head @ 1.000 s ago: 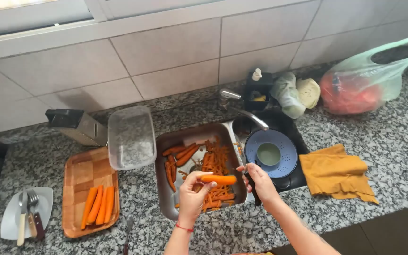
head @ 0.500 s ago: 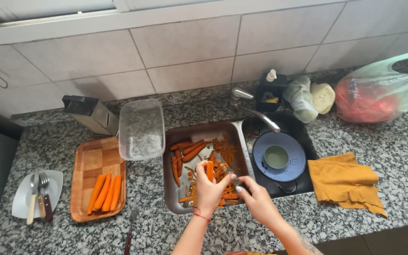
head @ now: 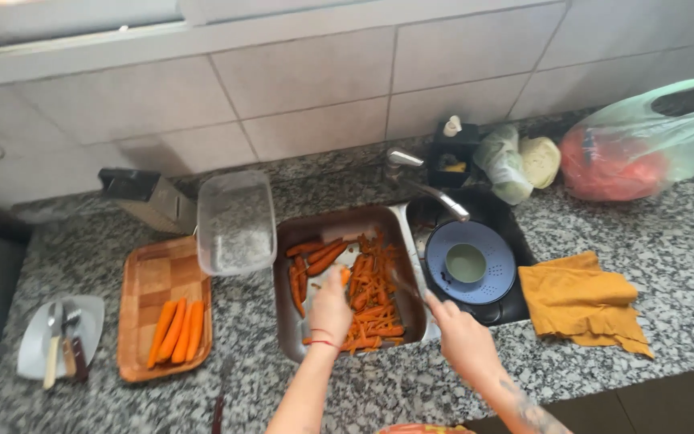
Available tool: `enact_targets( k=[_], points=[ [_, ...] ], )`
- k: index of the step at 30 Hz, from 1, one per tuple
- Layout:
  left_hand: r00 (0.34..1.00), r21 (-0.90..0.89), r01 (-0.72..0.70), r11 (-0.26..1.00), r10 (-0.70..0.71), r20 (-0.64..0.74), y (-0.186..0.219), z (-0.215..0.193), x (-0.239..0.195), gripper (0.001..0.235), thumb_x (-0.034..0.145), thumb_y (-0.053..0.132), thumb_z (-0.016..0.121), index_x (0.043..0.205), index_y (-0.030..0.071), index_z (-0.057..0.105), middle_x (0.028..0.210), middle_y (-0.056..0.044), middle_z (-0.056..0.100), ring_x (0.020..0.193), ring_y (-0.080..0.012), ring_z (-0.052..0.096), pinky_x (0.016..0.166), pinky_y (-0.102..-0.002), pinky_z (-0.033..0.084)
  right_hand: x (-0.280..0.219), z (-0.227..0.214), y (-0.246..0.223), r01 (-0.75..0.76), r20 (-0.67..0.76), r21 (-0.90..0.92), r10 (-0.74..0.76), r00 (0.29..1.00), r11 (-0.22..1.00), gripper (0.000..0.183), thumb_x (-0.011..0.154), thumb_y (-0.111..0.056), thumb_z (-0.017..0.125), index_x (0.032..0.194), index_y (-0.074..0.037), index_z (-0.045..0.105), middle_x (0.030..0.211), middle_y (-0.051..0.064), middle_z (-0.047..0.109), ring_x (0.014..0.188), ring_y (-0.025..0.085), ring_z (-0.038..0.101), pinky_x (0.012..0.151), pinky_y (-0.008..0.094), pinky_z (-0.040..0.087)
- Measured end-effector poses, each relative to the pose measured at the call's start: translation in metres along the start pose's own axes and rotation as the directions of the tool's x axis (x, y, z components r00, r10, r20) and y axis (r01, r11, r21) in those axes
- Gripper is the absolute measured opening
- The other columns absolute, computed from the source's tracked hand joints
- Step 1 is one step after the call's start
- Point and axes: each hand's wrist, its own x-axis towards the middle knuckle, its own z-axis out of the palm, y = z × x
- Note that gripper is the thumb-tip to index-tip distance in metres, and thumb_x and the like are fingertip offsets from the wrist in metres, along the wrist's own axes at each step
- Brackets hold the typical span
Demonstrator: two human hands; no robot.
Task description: The person peels several carrots using a knife over a kitchen sink, placing the peeled carrots on a wooden cutting board. The person briefly walks to the living room to pick up a remote control before returning to the sink to continue peeling.
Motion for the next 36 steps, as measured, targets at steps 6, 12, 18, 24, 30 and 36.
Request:
enact_targets(
  k=[6,12,18,24,30,36],
  points=[
    [0.995,0.338,-0.070,0.938,0.091,-0.046,-0.058,0.060,-0.005,0.044,0.069,0.047,0.076,0.087,0.017,0.050,0.077,-0.009,0.066,0.074,-0.0348,0.066,0.061,-0.048,0.052,0.012,0.024,0.013,-0.035,0.104,-0.368,0.078,0.992,0.929,0.044,0.082,-0.028,0.049,0.124,-0.035,0.044,0.115,-0.011,0.057,0.087,0.026,0.066,0.067,0.047,0.052],
    [0.993,0.050,0.055,0.997,-0.060,0.098,-0.060,-0.027,-0.029,0.040,0.084,0.031,0.066,0.112,0.013,0.044,0.074,-0.012,0.062,0.068,-0.0358,0.063,0.054,-0.047,0.048,0.026,-0.004,-0.053,-0.213,0.336,-0.308,0.315,0.887,0.927,0.040,0.092,-0.031,0.044,0.133,-0.031,0.042,0.131,-0.011,0.053,0.092,0.022,0.068,0.065,0.041,0.054],
    [0.750,0.123,0.153,0.981,-0.034,-0.661,-0.274,-0.072,0.040,0.016,0.076,0.002,0.040,0.086,0.003,0.052,0.084,-0.020,0.052,0.069,-0.0391,0.054,0.061,-0.050,0.046,0.020,0.004,-0.038,-0.298,0.310,-0.270,0.375,0.874,0.916,0.039,0.091,-0.030,0.046,0.130,-0.031,0.046,0.124,-0.010,0.060,0.087,0.020,0.069,0.061,0.036,0.052],
    [0.637,0.348,0.160,0.924,0.173,-0.751,-0.203,-0.102,0.035,0.051,0.067,0.012,0.072,0.113,0.002,0.054,0.109,-0.019,0.055,0.097,-0.0390,0.051,0.086,-0.047,0.040,0.011,0.003,-0.018,-0.312,0.265,-0.163,0.346,0.900,0.936,0.038,0.091,-0.023,0.047,0.129,-0.025,0.047,0.117,-0.006,0.063,0.059,0.018,0.063,0.046,0.032,0.040],
    [0.922,0.167,-0.293,0.941,0.325,-0.211,-0.134,0.034,0.074,0.022,0.080,0.011,0.051,0.096,0.007,0.066,0.094,-0.013,0.064,0.085,-0.0344,0.058,0.076,-0.046,0.048,0.005,-0.009,-0.019,-0.452,0.320,-0.138,0.472,0.822,0.881,0.038,0.091,-0.029,0.044,0.130,-0.029,0.046,0.127,-0.012,0.057,0.095,0.017,0.066,0.067,0.033,0.052],
    [0.918,0.161,0.119,0.980,-0.047,-0.394,-0.183,0.121,0.154,0.069,0.070,0.016,0.066,0.132,0.002,0.040,0.111,-0.015,0.054,0.105,-0.0341,0.051,0.088,-0.042,0.043,-0.023,-0.008,0.010,-0.601,0.335,-0.143,0.610,0.718,0.786,0.041,0.089,-0.034,0.046,0.129,-0.042,0.046,0.130,-0.026,0.055,0.109,0.002,0.065,0.085,0.024,0.050]
  ],
)
